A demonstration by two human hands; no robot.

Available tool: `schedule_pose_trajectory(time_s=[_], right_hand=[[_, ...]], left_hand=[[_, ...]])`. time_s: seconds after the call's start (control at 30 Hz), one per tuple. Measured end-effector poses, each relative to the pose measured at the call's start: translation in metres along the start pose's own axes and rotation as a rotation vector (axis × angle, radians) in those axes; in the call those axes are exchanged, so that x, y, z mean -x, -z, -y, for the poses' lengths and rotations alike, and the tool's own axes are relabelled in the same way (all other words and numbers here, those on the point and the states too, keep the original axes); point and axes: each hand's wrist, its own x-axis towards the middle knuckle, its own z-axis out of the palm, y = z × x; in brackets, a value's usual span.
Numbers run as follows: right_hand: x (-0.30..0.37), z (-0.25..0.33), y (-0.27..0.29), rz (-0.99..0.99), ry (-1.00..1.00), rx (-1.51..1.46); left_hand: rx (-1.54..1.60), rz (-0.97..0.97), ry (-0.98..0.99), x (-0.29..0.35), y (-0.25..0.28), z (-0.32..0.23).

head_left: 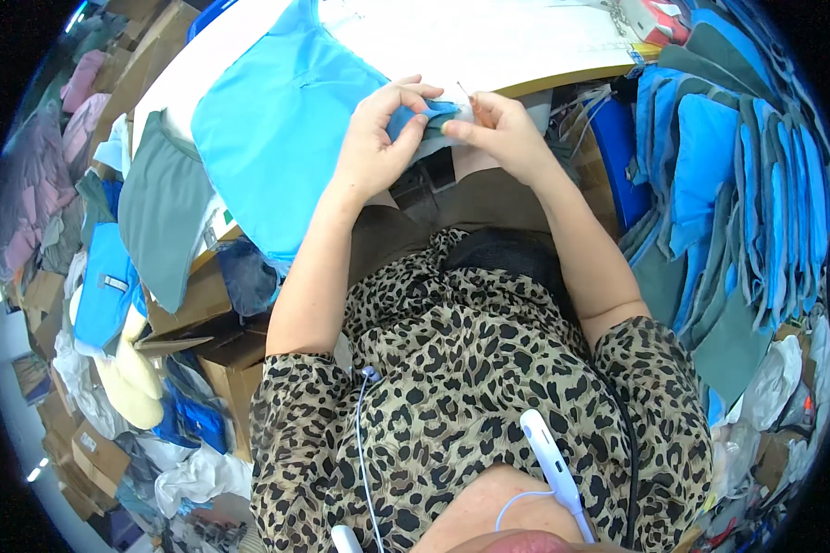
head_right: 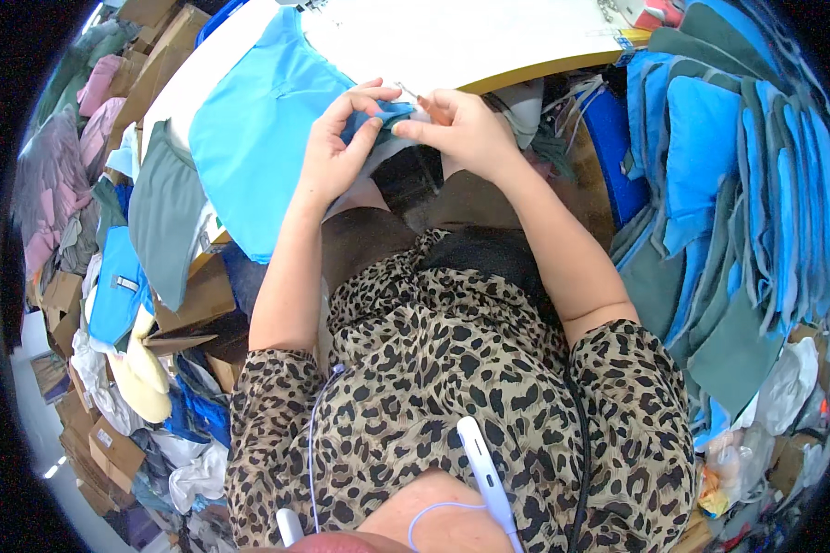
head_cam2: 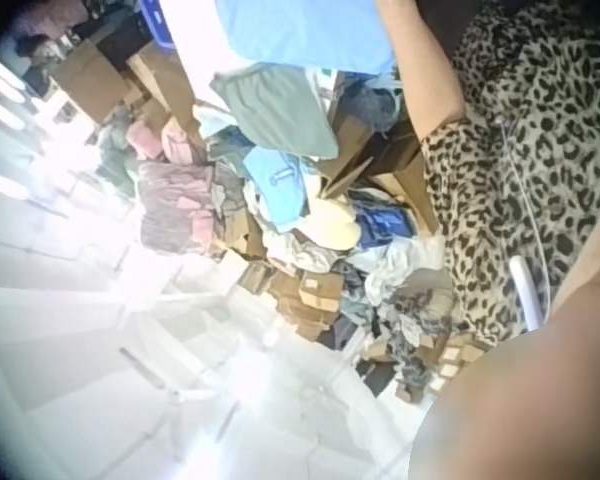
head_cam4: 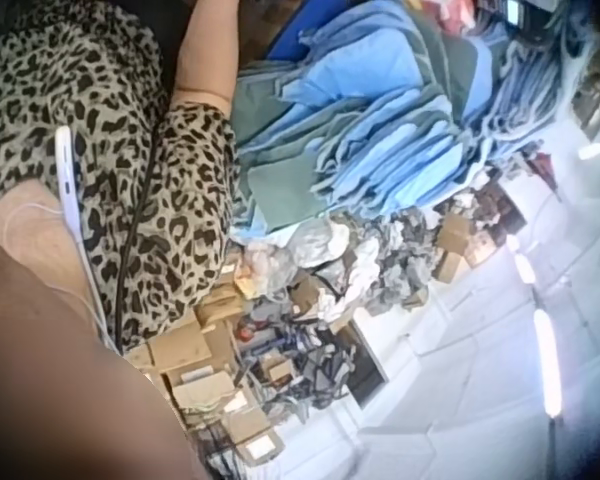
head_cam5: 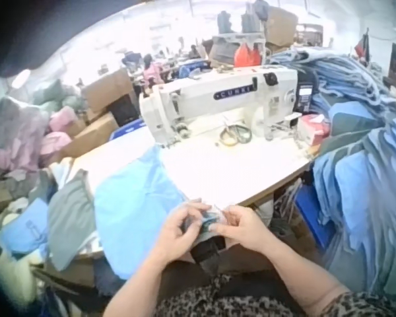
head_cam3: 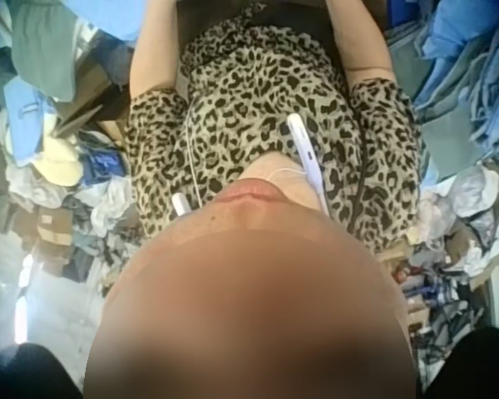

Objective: Assembling fabric bag components by aligning linings and using an awl for fine adjustments.

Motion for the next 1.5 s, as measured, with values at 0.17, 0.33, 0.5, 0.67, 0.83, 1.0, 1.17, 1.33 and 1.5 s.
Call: schedule_pose_trajectory(time_s=[0.17,0.33,0.5,0.67,0.83,1.0,1.17,1.33,1.5], right_hand=[[0.009,0.007,-0.011,-0.009,0.041,-0.407],[0.005,-0.016,-0.010,-0.002,0.117,-0.408],[0.005,-0.017,-0.014,-0.020,0.165,-0.453],[0.011,-0.012,-0.003,-0.082,0.109,-0.191],[0.039,0.008,0.008,-0.098,0.070,-0.187],[0.056,0.012,-0.002,0.017,-0.022,-0.204],[0.062,0.011,-0.014,0.033,-0.133,-0.327],[0.064,0.012,-0.019,0.048,-0.194,-0.327],[0.065,0.016,-0.020,-0.035,-0.169,-0.267]], left_hand=[[-0.136,0.067,-0.011,0.004,-0.002,-0.002],[-0.345,0.043,-0.027,-0.001,-0.008,-0.020],[-0.260,0.026,-0.004,0.002,-0.008,0.000],[-0.298,0.030,-0.022,0.002,-0.009,0.004],[-0.131,0.007,-0.039,0.000,-0.002,0.008],[-0.131,0.045,0.245,-0.003,-0.006,-0.007],[-0.444,0.136,-0.020,-0.005,-0.008,-0.002],[-0.421,0.106,0.071,-0.005,-0.008,0.002],[-0.388,0.106,0.118,-0.006,-0.008,0.003]])
